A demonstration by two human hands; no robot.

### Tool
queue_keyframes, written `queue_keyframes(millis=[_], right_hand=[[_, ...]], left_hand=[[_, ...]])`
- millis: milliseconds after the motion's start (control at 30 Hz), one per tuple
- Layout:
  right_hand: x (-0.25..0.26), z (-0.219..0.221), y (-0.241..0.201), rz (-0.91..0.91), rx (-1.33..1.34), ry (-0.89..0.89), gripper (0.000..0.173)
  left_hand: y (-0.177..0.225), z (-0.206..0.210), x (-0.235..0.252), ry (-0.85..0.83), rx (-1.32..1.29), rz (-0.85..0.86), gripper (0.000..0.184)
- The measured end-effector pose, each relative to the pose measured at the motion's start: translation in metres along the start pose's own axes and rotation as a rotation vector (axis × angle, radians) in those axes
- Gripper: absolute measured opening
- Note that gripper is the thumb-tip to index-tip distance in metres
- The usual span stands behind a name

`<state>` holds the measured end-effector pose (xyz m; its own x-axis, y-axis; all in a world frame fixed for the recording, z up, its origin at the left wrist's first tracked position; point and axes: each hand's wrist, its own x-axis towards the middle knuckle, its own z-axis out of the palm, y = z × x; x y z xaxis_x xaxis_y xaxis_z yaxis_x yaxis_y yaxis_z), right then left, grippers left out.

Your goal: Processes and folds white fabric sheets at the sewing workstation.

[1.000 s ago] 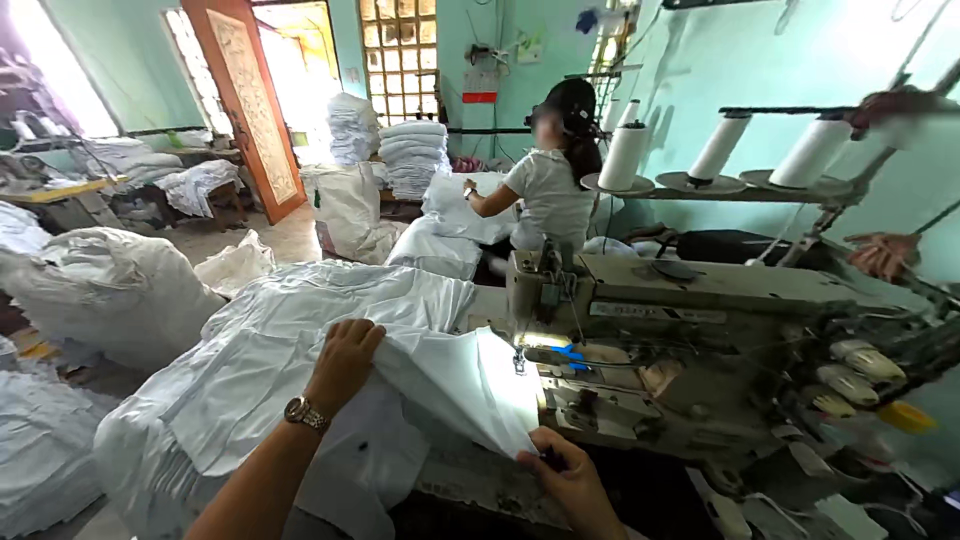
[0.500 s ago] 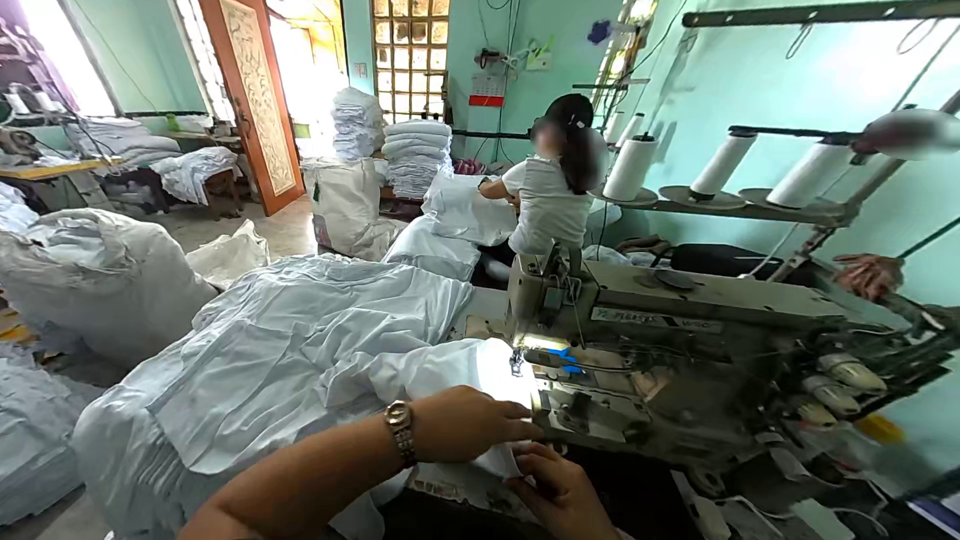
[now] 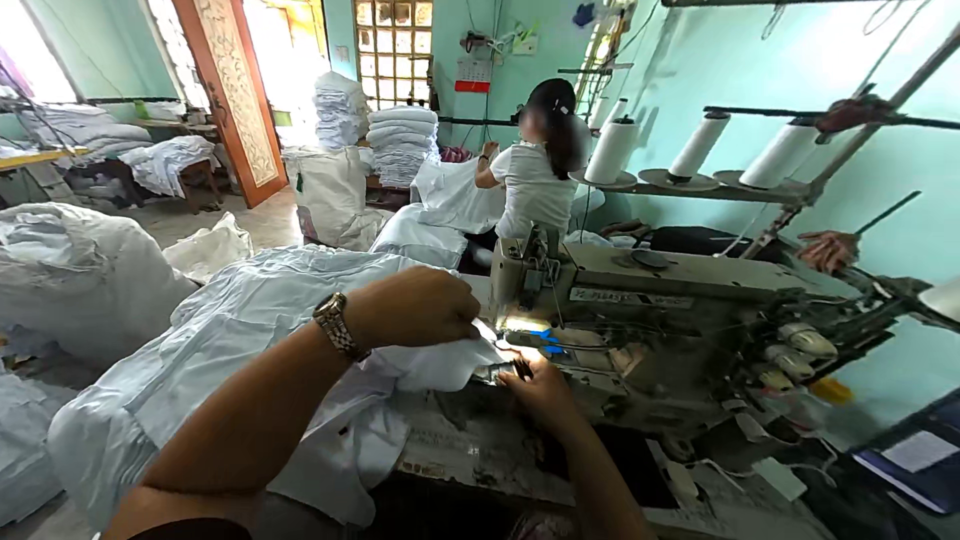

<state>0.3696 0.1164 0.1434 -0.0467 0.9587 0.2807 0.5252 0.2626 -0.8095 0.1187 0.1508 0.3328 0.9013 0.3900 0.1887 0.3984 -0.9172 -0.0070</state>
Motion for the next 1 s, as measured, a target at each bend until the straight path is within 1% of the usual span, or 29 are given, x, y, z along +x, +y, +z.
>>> queue_keyframes(millis=[100, 200, 233, 300, 433, 500, 633, 767, 900, 967, 1000], right_hand=[[0.0, 0.001, -0.004, 0.066, -0.016, -0.014, 0.034], [0.0, 0.002, -0.007, 0.077, -0.042, -0.003, 0.017], [0.0, 0.002, -0.008, 0.077, -0.041, -0.006, 0.016], [0.0, 0.002, -0.009, 0.089, -0.019, -0.015, 0.018], [-0.001, 0.002, -0.004, 0.088, 0.066, -0.007, 0.021], [-0.001, 0.001, -0.003, 0.091, 0.093, -0.008, 0.022], [-0.001, 0.0, -0.004, 0.089, 0.105, -0.018, 0.022], [-0.001, -0.001, -0.005, 0.091, 0.107, -0.032, 0.019], [-0.002, 0.0, -0.001, 0.065, 0.14, -0.02, 0.016], [-0.008, 0.002, 0.002, -0.009, 0.162, -0.009, 0.017], [-0.013, 0.003, 0.001, -0.028, 0.189, -0.014, 0.017]], left_hand=[[-0.003, 0.001, 0.002, -0.001, 0.095, -0.057, 0.03], [-0.002, 0.005, 0.004, 0.0, 0.118, -0.109, 0.02], [0.0, 0.006, 0.005, -0.006, 0.124, -0.131, 0.02], [0.0, 0.01, 0.006, -0.006, 0.149, -0.149, 0.024], [-0.004, 0.016, 0.008, -0.001, 0.185, -0.138, 0.017], [-0.005, 0.018, 0.009, 0.007, 0.202, -0.124, 0.016], [-0.006, 0.018, 0.009, 0.023, 0.196, -0.094, 0.023], [-0.006, 0.019, 0.006, 0.055, 0.071, -0.007, 0.027], [0.001, 0.028, 0.006, -0.009, -0.2, 0.153, 0.033], [0.003, 0.035, 0.007, -0.056, -0.328, 0.174, 0.033], [0.003, 0.037, 0.006, -0.074, -0.341, 0.154, 0.032]])
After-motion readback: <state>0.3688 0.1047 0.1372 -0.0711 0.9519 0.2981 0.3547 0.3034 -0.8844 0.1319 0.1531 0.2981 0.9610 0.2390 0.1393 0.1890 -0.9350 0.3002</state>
